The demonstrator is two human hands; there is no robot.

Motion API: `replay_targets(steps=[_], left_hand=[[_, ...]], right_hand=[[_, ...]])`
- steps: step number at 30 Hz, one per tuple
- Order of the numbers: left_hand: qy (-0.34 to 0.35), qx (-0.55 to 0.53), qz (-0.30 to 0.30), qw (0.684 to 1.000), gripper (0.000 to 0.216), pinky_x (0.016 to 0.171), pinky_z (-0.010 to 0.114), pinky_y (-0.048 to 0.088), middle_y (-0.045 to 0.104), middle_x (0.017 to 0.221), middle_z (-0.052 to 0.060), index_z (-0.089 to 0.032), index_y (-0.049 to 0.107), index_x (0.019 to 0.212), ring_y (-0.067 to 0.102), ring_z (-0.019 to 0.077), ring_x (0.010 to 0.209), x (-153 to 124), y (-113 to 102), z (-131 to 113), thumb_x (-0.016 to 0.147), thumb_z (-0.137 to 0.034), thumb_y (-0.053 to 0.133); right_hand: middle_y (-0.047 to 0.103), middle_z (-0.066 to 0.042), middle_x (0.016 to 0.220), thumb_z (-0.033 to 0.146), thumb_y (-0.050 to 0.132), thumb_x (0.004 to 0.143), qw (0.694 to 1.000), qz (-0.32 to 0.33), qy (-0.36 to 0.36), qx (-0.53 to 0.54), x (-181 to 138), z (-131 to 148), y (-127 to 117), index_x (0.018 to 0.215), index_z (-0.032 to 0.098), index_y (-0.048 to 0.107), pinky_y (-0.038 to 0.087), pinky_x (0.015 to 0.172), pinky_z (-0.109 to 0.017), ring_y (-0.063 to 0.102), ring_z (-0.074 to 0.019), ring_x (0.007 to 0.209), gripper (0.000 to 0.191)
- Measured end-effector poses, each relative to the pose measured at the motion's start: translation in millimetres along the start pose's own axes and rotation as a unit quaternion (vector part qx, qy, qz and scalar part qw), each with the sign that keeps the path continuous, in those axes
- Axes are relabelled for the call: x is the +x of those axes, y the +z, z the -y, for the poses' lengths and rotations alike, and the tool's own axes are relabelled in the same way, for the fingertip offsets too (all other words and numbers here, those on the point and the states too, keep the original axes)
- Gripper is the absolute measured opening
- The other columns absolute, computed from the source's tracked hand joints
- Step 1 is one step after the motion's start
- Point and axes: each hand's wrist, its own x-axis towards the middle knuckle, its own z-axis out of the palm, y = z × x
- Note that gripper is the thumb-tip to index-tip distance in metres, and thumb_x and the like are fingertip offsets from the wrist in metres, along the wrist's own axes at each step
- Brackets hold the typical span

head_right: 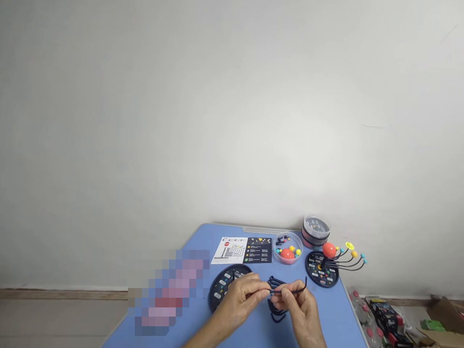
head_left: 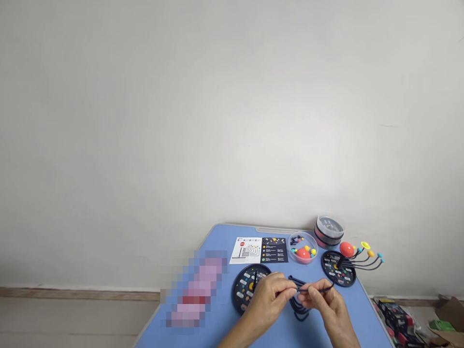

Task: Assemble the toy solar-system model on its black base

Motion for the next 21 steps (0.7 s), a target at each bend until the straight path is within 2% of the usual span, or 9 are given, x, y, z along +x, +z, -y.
replay_targets(steps=[6, 12, 21], left_hand=[[0.009, 0.003, -0.029, 1.000, 0.043, 0.058, 0.025, 0.037, 0.055, 0.057, 0.000, -0.018, 0.073, 0.068, 0.050, 0.0151, 0.058, -3.2, 6.8, 5.4, 0.097, -0.037, 0.047], [-0.015, -0.035, -0.025, 0.999, 0.036, 0.059, 0.024, 0.040, 0.061, 0.063, 0.002, -0.018, 0.077, 0.076, 0.054, 0.0154, 0.060, -3.2, 0.8, 2.1, 0.094, -0.036, 0.051], [-0.068, -0.060, -0.013, 0.996, 0.030, 0.064, 0.025, 0.045, 0.069, 0.069, 0.003, -0.019, 0.078, 0.078, 0.058, 0.0170, 0.065, -2.2, -7.0, -4.6, 0.089, -0.034, 0.054]], right_hand=[[0.072, -0.008, 0.077, 0.057, 0.077, 0.071, 0.997, -0.066, -0.025, 0.025, -4.0, -0.4, 12.3, 0.075, 0.015, 0.069, 0.058, 0.066, -0.034, 0.070, -0.0213, 0.068, 0.042], [0.073, -0.007, 0.070, 0.056, 0.076, 0.072, 0.999, -0.043, -0.012, 0.025, -2.6, 2.3, 11.4, 0.076, 0.016, 0.067, 0.058, 0.065, -0.033, 0.071, -0.0214, 0.065, 0.042], [0.076, -0.009, 0.080, 0.054, 0.078, 0.072, 0.999, -0.031, 0.009, 0.030, 5.1, -8.4, -3.4, 0.082, 0.015, 0.069, 0.059, 0.070, -0.034, 0.072, -0.0223, 0.073, 0.041]])
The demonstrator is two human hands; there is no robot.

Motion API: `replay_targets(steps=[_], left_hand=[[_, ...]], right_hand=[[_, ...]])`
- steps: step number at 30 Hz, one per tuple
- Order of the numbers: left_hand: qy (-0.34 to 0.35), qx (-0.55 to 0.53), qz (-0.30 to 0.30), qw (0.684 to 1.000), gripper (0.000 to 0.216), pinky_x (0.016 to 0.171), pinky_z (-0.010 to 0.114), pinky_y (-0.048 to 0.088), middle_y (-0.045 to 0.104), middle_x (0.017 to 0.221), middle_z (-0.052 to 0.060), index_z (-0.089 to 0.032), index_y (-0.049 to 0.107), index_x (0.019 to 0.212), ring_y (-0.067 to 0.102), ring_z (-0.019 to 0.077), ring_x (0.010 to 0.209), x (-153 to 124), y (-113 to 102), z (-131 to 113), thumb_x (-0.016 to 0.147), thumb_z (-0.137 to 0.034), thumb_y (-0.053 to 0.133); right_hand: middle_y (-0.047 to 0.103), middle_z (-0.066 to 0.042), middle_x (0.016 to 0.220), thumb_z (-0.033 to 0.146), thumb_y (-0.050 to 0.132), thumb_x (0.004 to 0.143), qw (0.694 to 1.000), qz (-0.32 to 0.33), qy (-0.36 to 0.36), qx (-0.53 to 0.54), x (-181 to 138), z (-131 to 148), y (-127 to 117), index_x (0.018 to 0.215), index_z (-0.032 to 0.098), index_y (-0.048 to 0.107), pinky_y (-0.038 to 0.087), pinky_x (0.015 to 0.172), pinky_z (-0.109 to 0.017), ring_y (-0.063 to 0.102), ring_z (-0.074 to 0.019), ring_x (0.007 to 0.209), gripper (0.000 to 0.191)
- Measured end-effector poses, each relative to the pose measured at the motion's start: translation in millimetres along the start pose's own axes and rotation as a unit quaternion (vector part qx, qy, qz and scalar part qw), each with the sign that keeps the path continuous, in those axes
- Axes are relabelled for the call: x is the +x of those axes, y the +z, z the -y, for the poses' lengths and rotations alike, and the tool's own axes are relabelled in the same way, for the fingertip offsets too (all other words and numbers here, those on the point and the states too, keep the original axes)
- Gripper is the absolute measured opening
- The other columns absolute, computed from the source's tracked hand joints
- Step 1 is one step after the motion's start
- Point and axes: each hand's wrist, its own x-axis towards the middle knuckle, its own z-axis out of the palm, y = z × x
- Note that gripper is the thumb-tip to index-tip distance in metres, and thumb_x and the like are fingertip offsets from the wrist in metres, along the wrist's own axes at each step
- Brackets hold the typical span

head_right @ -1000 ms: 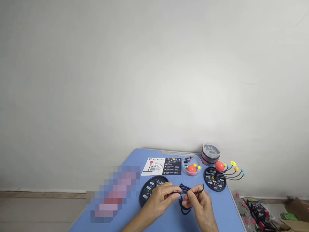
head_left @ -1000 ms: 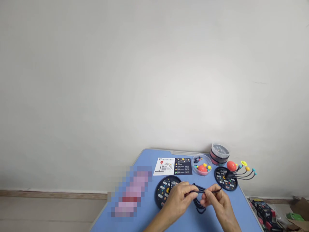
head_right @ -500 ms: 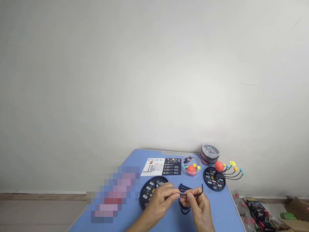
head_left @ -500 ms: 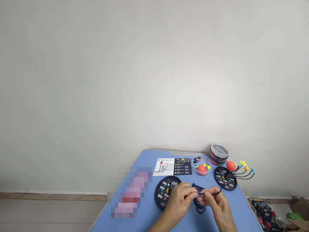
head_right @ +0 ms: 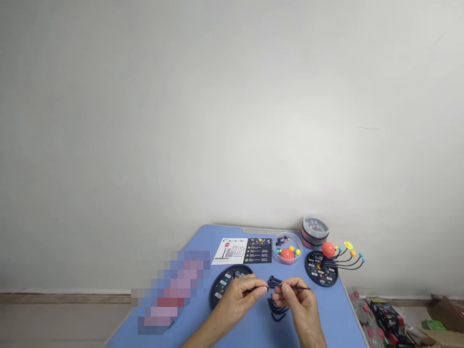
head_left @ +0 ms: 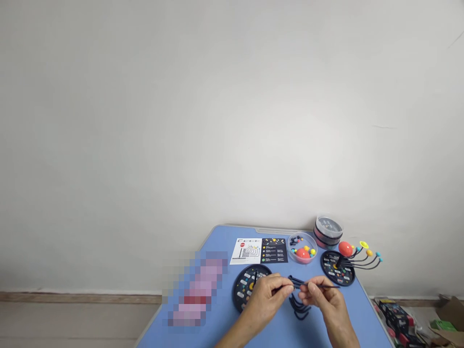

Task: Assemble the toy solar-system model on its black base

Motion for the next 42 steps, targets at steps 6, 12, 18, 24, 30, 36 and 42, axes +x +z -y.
replay_targets(steps=[6, 12, 18, 24, 30, 36, 42], left_hand=[[0.012, -0.026, -0.010, 1.000, 0.033, 0.064, 0.025, 0.044, 0.069, 0.070, 0.004, -0.018, 0.078, 0.082, 0.058, 0.0172, 0.065, -1.4, 1.0, -4.5, 0.090, -0.039, 0.053], [0.033, -0.056, -0.004, 0.998, 0.038, 0.062, 0.025, 0.042, 0.063, 0.066, 0.002, -0.020, 0.080, 0.086, 0.054, 0.0162, 0.063, -2.7, 0.7, -7.3, 0.093, -0.046, 0.053], [0.032, -0.057, 0.000, 0.998, 0.042, 0.062, 0.025, 0.040, 0.060, 0.064, 0.002, -0.021, 0.080, 0.087, 0.052, 0.0164, 0.063, -3.8, 1.3, -8.7, 0.093, -0.052, 0.052], [0.028, -0.055, 0.001, 0.998, 0.042, 0.060, 0.025, 0.039, 0.059, 0.064, 0.002, -0.020, 0.081, 0.088, 0.052, 0.0160, 0.063, -4.4, 1.7, -7.3, 0.093, -0.051, 0.053], [0.034, -0.043, -0.004, 0.998, 0.042, 0.059, 0.024, 0.040, 0.060, 0.064, 0.002, -0.020, 0.080, 0.088, 0.053, 0.0159, 0.062, -4.2, 2.5, -6.1, 0.093, -0.051, 0.052], [0.052, -0.031, -0.004, 0.998, 0.049, 0.060, 0.024, 0.038, 0.056, 0.063, 0.001, -0.019, 0.078, 0.080, 0.052, 0.0157, 0.062, -5.7, 5.1, -1.8, 0.095, -0.054, 0.048], [0.042, -0.029, -0.007, 0.999, 0.057, 0.058, 0.024, 0.036, 0.052, 0.062, 0.001, -0.018, 0.076, 0.077, 0.049, 0.0155, 0.061, -7.9, 9.6, 0.9, 0.096, -0.059, 0.042]], right_hand=[[0.074, -0.008, 0.078, 0.056, 0.077, 0.071, 1.000, -0.011, -0.014, 0.002, -5.8, 5.7, 6.2, 0.079, 0.015, 0.070, 0.059, 0.068, -0.033, 0.072, -0.0227, 0.072, 0.041], [0.074, -0.009, 0.087, 0.056, 0.075, 0.074, 0.997, -0.046, -0.057, 0.010, -21.0, 21.8, 20.2, 0.077, 0.018, 0.069, 0.059, 0.068, -0.032, 0.071, -0.0226, 0.076, 0.038], [0.075, -0.010, 0.088, 0.057, 0.073, 0.075, 0.996, -0.059, -0.066, 0.008, -25.1, 25.9, 25.0, 0.077, 0.019, 0.066, 0.060, 0.067, -0.035, 0.072, -0.0244, 0.076, 0.039], [0.075, -0.009, 0.087, 0.058, 0.073, 0.074, 0.996, -0.058, -0.066, 0.007, -24.0, 24.1, 25.4, 0.077, 0.019, 0.066, 0.060, 0.067, -0.035, 0.072, -0.0234, 0.074, 0.039], [0.074, -0.009, 0.087, 0.057, 0.073, 0.076, 0.995, -0.061, -0.079, -0.013, -23.0, 18.9, 22.9, 0.078, 0.018, 0.069, 0.059, 0.066, -0.033, 0.071, -0.0222, 0.073, 0.039], [0.074, -0.009, 0.086, 0.057, 0.071, 0.077, 0.994, -0.056, -0.091, -0.030, -23.5, 15.4, 21.3, 0.078, 0.019, 0.070, 0.059, 0.067, -0.033, 0.070, -0.0216, 0.071, 0.038], [0.072, -0.008, 0.085, 0.055, 0.071, 0.079, 0.992, -0.066, -0.105, -0.027, -24.8, 9.2, 21.8, 0.080, 0.019, 0.068, 0.058, 0.067, -0.033, 0.068, -0.0198, 0.067, 0.036]])
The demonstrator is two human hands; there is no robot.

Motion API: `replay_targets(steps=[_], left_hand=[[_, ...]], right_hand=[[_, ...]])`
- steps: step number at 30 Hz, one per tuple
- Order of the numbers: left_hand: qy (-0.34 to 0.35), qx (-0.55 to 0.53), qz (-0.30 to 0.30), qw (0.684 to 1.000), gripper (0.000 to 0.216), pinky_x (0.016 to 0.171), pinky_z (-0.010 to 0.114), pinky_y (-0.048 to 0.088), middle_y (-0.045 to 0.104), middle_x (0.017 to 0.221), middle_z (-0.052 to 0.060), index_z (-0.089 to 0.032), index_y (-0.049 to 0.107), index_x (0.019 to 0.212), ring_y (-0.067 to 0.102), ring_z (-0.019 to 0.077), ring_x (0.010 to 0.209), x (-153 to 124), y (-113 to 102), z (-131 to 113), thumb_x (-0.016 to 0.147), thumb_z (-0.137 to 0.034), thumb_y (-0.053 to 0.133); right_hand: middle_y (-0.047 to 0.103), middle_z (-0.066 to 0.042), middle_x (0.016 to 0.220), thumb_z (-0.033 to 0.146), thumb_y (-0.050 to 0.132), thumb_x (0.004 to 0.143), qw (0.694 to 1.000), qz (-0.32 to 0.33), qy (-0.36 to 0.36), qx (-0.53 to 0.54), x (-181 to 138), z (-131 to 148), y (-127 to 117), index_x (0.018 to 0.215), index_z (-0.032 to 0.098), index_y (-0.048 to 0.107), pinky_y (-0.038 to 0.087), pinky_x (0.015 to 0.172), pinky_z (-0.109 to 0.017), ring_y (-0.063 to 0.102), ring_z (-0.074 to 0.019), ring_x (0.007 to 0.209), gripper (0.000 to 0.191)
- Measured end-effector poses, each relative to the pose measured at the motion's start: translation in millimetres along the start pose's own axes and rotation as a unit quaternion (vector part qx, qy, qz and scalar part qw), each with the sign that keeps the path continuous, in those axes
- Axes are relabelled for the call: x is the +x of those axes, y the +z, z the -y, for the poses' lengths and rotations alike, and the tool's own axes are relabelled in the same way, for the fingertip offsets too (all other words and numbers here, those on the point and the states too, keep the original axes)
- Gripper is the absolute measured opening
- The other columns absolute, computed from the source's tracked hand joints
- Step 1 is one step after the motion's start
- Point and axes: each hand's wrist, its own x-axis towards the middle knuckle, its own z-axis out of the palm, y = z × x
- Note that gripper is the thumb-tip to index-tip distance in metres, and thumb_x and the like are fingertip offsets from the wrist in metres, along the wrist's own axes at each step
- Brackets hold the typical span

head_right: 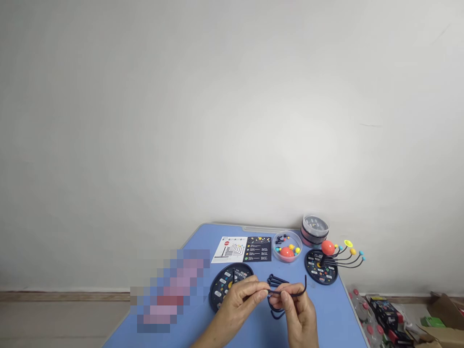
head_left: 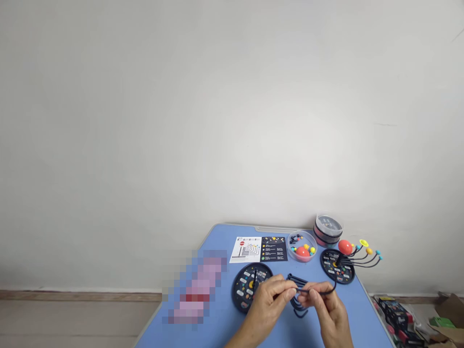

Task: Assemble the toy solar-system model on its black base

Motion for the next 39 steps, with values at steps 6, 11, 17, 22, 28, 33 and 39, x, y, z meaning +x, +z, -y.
replay_targets(steps=[6, 11, 17, 22, 28, 33, 39], left_hand=[[0.001, 0.011, -0.005, 1.000, 0.056, 0.060, 0.025, 0.037, 0.054, 0.063, 0.001, -0.018, 0.076, 0.079, 0.051, 0.0161, 0.062, -2.2, 3.1, 1.1, 0.096, -0.058, 0.041], [0.003, 0.021, -0.009, 1.000, 0.056, 0.060, 0.025, 0.037, 0.053, 0.061, 0.001, -0.018, 0.076, 0.076, 0.051, 0.0164, 0.062, -3.6, 7.4, 6.2, 0.097, -0.057, 0.041], [-0.032, -0.010, 0.014, 0.999, 0.044, 0.062, 0.025, 0.040, 0.059, 0.067, 0.003, -0.018, 0.077, 0.083, 0.053, 0.0171, 0.066, 2.6, 0.3, 0.3, 0.093, -0.051, 0.050], [-0.133, -0.120, -0.040, 0.983, 0.057, 0.054, 0.023, 0.044, 0.061, 0.080, 0.003, -0.020, 0.065, 0.124, 0.050, 0.0140, 0.061, 6.6, -23.2, -1.1, 0.091, -0.062, 0.047], [-0.167, -0.133, -0.083, 0.973, 0.044, 0.052, 0.021, 0.047, 0.064, 0.079, 0.004, -0.018, 0.075, 0.101, 0.056, 0.0155, 0.064, -0.6, -31.3, 9.1, 0.080, -0.055, 0.065], [-0.152, -0.127, -0.115, 0.973, 0.026, 0.055, 0.022, 0.049, 0.065, 0.075, 0.003, -0.018, 0.078, 0.083, 0.058, 0.0162, 0.065, -5.8, -35.0, 14.1, 0.072, -0.041, 0.074], [-0.148, -0.122, -0.121, 0.974, 0.027, 0.056, 0.024, 0.051, 0.071, 0.081, 0.004, -0.020, 0.078, 0.086, 0.061, 0.0167, 0.064, -0.8, -58.5, 11.2, 0.076, -0.044, 0.069]], right_hand=[[0.071, -0.006, 0.085, 0.051, 0.070, 0.081, 1.000, 0.006, -0.010, 0.008, -0.1, -4.2, 0.1, 0.079, 0.020, 0.067, 0.057, 0.066, -0.031, 0.066, -0.0185, 0.068, 0.031], [0.070, -0.005, 0.082, 0.051, 0.069, 0.082, 1.000, 0.012, -0.014, 0.006, -1.0, -7.9, 1.4, 0.080, 0.021, 0.067, 0.056, 0.066, -0.030, 0.065, -0.0173, 0.066, 0.030], [0.070, -0.005, 0.080, 0.052, 0.069, 0.082, 1.000, 0.023, -0.007, -0.001, 8.5, -11.8, -2.7, 0.082, 0.019, 0.069, 0.054, 0.067, -0.030, 0.065, -0.0177, 0.069, 0.034], [0.071, -0.005, 0.079, 0.055, 0.072, 0.079, 0.998, 0.020, 0.050, 0.035, 27.0, -8.6, -16.8, 0.084, 0.018, 0.068, 0.055, 0.070, -0.033, 0.067, -0.0203, 0.072, 0.037], [0.071, -0.005, 0.079, 0.052, 0.075, 0.077, 0.992, 0.043, 0.094, 0.074, 28.6, -14.0, -13.3, 0.082, 0.017, 0.067, 0.054, 0.069, -0.033, 0.066, -0.0188, 0.070, 0.036], [0.072, -0.005, 0.079, 0.052, 0.077, 0.075, 0.988, 0.055, 0.117, 0.087, 24.5, -18.3, 4.8, 0.081, 0.017, 0.065, 0.053, 0.068, -0.030, 0.066, -0.0173, 0.069, 0.037], [0.072, -0.004, 0.078, 0.048, 0.082, 0.071, 0.976, 0.076, 0.156, 0.133, 38.1, -14.0, 28.0, 0.081, 0.018, 0.066, 0.052, 0.065, -0.027, 0.065, -0.0148, 0.066, 0.036]])
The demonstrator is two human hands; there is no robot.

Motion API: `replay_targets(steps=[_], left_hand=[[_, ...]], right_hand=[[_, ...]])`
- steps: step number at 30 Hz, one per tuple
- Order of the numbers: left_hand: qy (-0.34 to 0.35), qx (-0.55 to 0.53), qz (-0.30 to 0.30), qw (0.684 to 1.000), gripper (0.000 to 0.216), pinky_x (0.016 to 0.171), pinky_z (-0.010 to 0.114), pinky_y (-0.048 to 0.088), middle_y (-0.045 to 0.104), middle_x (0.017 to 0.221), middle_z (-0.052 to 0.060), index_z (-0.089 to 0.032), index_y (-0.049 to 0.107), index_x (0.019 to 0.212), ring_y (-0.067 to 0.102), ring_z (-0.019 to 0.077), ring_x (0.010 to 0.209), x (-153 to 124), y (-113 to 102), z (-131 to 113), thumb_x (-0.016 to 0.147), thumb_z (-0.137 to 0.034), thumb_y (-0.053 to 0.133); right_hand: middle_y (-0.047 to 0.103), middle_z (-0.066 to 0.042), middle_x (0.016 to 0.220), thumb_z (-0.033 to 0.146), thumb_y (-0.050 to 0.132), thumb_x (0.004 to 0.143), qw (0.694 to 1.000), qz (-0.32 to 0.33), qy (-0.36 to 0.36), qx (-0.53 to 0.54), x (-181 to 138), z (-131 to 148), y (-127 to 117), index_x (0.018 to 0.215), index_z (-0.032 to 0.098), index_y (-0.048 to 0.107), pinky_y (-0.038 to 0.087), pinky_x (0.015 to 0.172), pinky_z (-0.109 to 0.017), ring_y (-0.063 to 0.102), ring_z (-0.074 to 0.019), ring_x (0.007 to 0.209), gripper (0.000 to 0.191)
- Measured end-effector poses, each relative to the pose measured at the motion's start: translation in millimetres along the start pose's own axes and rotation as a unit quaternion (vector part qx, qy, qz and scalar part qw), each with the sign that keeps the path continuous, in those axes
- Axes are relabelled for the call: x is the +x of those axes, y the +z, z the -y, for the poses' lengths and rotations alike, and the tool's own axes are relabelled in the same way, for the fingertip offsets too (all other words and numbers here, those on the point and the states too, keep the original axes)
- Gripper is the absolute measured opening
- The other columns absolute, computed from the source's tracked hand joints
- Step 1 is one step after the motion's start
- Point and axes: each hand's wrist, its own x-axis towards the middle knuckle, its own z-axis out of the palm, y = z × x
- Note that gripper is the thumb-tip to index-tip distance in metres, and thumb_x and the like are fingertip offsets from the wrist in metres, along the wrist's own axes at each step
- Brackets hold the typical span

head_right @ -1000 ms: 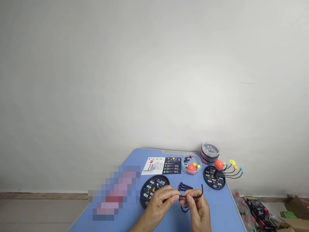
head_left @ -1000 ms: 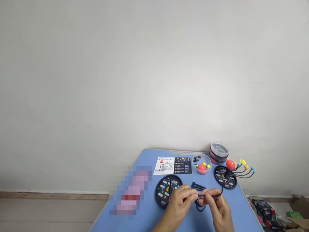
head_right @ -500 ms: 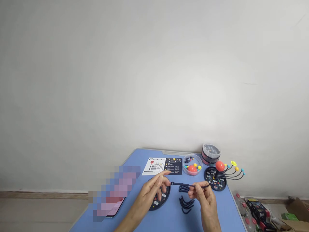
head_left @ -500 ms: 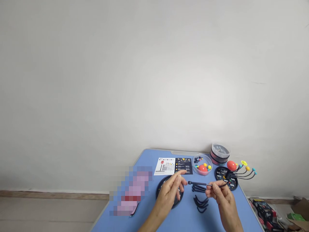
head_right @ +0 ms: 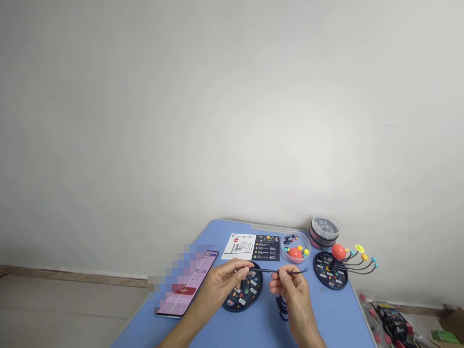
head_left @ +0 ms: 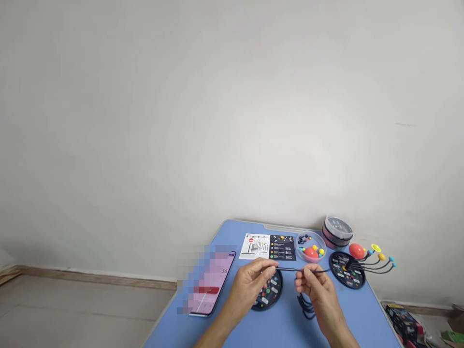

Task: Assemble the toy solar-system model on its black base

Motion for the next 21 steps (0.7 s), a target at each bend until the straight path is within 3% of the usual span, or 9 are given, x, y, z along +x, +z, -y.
replay_targets(steps=[4, 9, 14, 18, 21], left_hand=[[-0.006, -0.023, -0.020, 1.000, 0.026, 0.073, 0.028, 0.054, 0.075, 0.092, 0.006, -0.021, 0.078, 0.090, 0.066, 0.0227, 0.086, 6.6, -8.0, -1.9, 0.072, -0.038, 0.073], [-0.071, -0.048, -0.013, 0.996, 0.034, 0.059, 0.025, 0.051, 0.070, 0.075, 0.002, -0.018, 0.076, 0.096, 0.062, 0.0169, 0.065, -0.4, -7.6, 8.4, 0.070, -0.040, 0.075], [-0.056, -0.078, -0.008, 0.995, 0.044, 0.057, 0.023, 0.048, 0.067, 0.080, 0.002, -0.018, 0.074, 0.104, 0.060, 0.0164, 0.068, -7.3, -1.9, 10.0, 0.067, -0.042, 0.079], [-0.028, -0.018, 0.039, 0.999, 0.036, 0.061, 0.024, 0.048, 0.069, 0.084, 0.006, -0.016, 0.076, 0.098, 0.061, 0.0195, 0.075, -8.6, 5.0, -0.4, 0.073, -0.042, 0.073], [-0.015, 0.036, 0.092, 0.995, 0.028, 0.059, 0.024, 0.043, 0.067, 0.072, 0.004, -0.016, 0.077, 0.085, 0.057, 0.0170, 0.065, -10.9, 15.0, -10.4, 0.080, -0.040, 0.065]], right_hand=[[0.072, -0.005, 0.079, 0.048, 0.083, 0.069, 1.000, 0.008, -0.013, 0.003, 12.3, 1.4, 10.6, 0.078, 0.017, 0.069, 0.054, 0.067, -0.027, 0.067, -0.0157, 0.071, 0.035], [0.073, -0.005, 0.081, 0.049, 0.084, 0.066, 1.000, -0.001, -0.013, 0.005, 13.1, -4.4, 8.8, 0.075, 0.017, 0.069, 0.055, 0.066, -0.029, 0.068, -0.0169, 0.071, 0.036], [0.071, -0.005, 0.081, 0.049, 0.079, 0.073, 0.998, 0.022, -0.048, -0.025, 6.2, -6.1, -2.5, 0.078, 0.018, 0.069, 0.055, 0.069, -0.030, 0.067, -0.0168, 0.072, 0.033], [0.070, -0.005, 0.081, 0.050, 0.072, 0.080, 0.992, 0.037, -0.086, -0.087, -0.8, -0.4, -7.1, 0.083, 0.019, 0.069, 0.054, 0.070, -0.030, 0.066, -0.0170, 0.073, 0.031], [0.070, -0.006, 0.079, 0.052, 0.072, 0.079, 0.987, 0.046, -0.096, -0.123, -8.4, 0.7, -2.7, 0.083, 0.018, 0.069, 0.054, 0.068, -0.031, 0.066, -0.0178, 0.070, 0.035]])
